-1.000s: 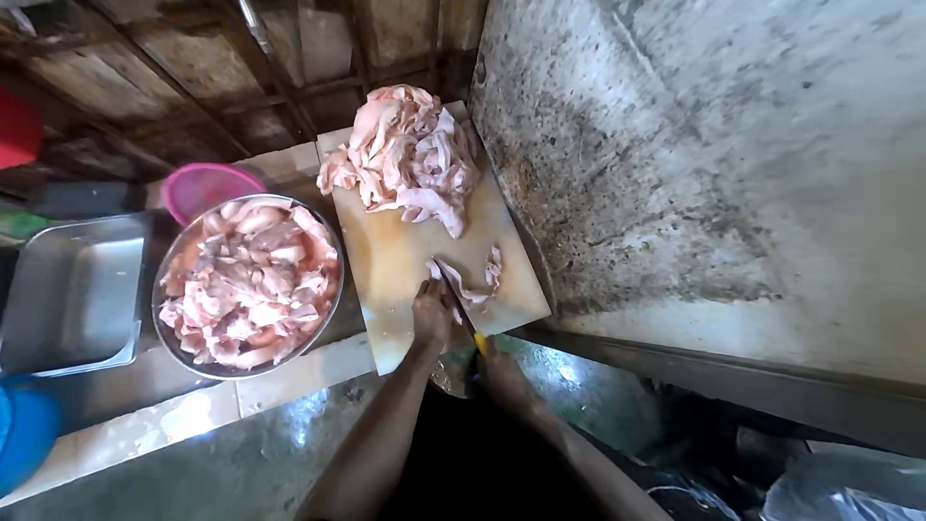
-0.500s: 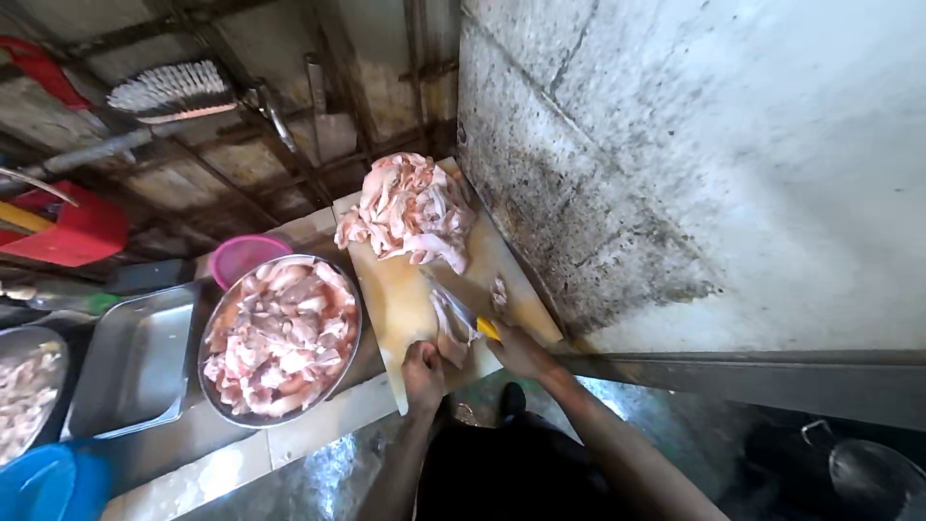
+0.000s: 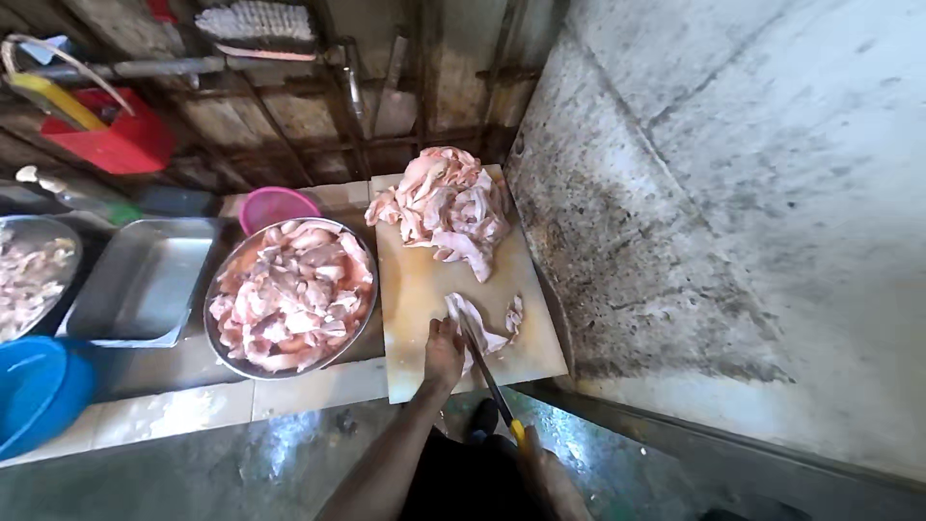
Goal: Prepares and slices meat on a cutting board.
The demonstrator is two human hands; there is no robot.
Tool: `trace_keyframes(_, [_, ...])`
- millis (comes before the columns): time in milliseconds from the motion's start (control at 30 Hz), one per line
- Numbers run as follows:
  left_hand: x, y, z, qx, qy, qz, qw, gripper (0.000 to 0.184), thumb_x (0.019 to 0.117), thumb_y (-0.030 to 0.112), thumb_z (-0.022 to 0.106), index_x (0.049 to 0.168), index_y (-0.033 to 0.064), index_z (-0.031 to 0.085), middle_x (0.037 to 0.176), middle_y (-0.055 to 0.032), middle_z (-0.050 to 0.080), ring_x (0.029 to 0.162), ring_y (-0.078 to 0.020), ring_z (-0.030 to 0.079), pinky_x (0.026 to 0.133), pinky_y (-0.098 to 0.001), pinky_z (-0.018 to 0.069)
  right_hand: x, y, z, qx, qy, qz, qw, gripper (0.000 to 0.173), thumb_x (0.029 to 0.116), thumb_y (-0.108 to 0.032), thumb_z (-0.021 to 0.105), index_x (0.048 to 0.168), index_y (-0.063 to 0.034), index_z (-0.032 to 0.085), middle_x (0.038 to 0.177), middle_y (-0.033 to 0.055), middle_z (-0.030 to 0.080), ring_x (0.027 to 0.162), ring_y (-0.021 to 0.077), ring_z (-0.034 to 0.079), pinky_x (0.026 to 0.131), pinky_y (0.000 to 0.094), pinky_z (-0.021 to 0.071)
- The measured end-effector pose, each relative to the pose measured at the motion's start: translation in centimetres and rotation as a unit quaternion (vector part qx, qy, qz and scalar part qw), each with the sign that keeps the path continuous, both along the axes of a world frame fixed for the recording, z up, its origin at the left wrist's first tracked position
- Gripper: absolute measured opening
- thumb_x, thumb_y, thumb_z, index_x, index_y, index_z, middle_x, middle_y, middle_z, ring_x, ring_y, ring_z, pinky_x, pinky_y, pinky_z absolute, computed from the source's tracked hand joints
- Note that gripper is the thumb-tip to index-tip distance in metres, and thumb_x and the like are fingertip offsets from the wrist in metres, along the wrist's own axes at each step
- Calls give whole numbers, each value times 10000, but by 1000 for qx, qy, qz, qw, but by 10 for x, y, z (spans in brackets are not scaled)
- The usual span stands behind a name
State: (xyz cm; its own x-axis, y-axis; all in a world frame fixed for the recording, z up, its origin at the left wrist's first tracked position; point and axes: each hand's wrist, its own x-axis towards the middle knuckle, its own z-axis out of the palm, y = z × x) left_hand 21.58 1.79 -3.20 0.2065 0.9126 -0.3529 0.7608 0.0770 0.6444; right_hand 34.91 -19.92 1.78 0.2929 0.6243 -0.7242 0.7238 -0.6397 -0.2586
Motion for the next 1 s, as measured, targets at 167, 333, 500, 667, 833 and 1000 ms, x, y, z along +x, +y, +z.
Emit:
trace_keyframes(167, [2, 3, -1, -32, 31, -39, 998, 448, 976, 246, 675, 1386, 80, 607, 1373, -204, 559, 1131, -313, 667, 970, -441, 578, -23, 61, -2, -28, -6, -10, 1000, 548, 1064, -292, 473, 1552, -78, 344, 1169, 232, 688, 1035, 397, 713, 889, 559, 581])
trace_keyframes(333, [0, 10, 0, -39, 45, -26, 998, 487, 958, 219, 692, 1413, 85, 581, 1401, -211, 538, 1140, -330, 663, 953, -466, 587, -12, 45, -11, -8, 4, -15, 1000, 523, 1055, -301, 498, 1519, -80, 403, 1125, 230, 706, 1002, 405, 719, 875, 580, 579])
trace_keyframes(500, [-8, 16, 9, -74, 113, -13, 991, 526, 940, 242, 675, 1437, 128, 542, 1434, -169, 540, 1053, -353, 698, 862, -532, 603, 20, -24, -1, 8, -5, 10, 1000, 411, 1030, -304, 519, 1347, -43, 541, 926, 219, 723, 866, 411, 731, 766, 590, 578])
trace_keyframes(667, [-28, 22, 24, -111, 125, -7, 986, 486, 913, 216, 680, 1373, 109, 568, 1382, -164, 589, 1128, -351, 675, 909, -549, 580, 22, 5, -12, 157, -15, -13, 987, 398, 989, -275, 584, 1285, -8, 603, 837, 175, 708, 750, 341, 719, 698, 539, 587])
trace_keyframes(833, [-35, 24, 25, -108, 130, -11, 986, 466, 922, 309, 653, 1355, 143, 603, 1370, -122, 611, 1139, -318, 677, 924, -527, 579, -7, 64, -6, 56, -16, 20, 998, 474, 1044, -333, 504, 1448, -87, 476, 1023, 187, 717, 949, 362, 726, 840, 547, 584])
trace_keyframes(1000, [-25, 26, 12, -55, 124, -26, 990, 429, 997, 358, 606, 1385, 174, 616, 1364, -108, 618, 1191, -321, 651, 939, -526, 574, -37, 95, 7, -16, -87, 53, 995, 468, 1072, -281, 456, 1487, -74, 396, 1121, 219, 699, 1017, 391, 721, 853, 541, 589])
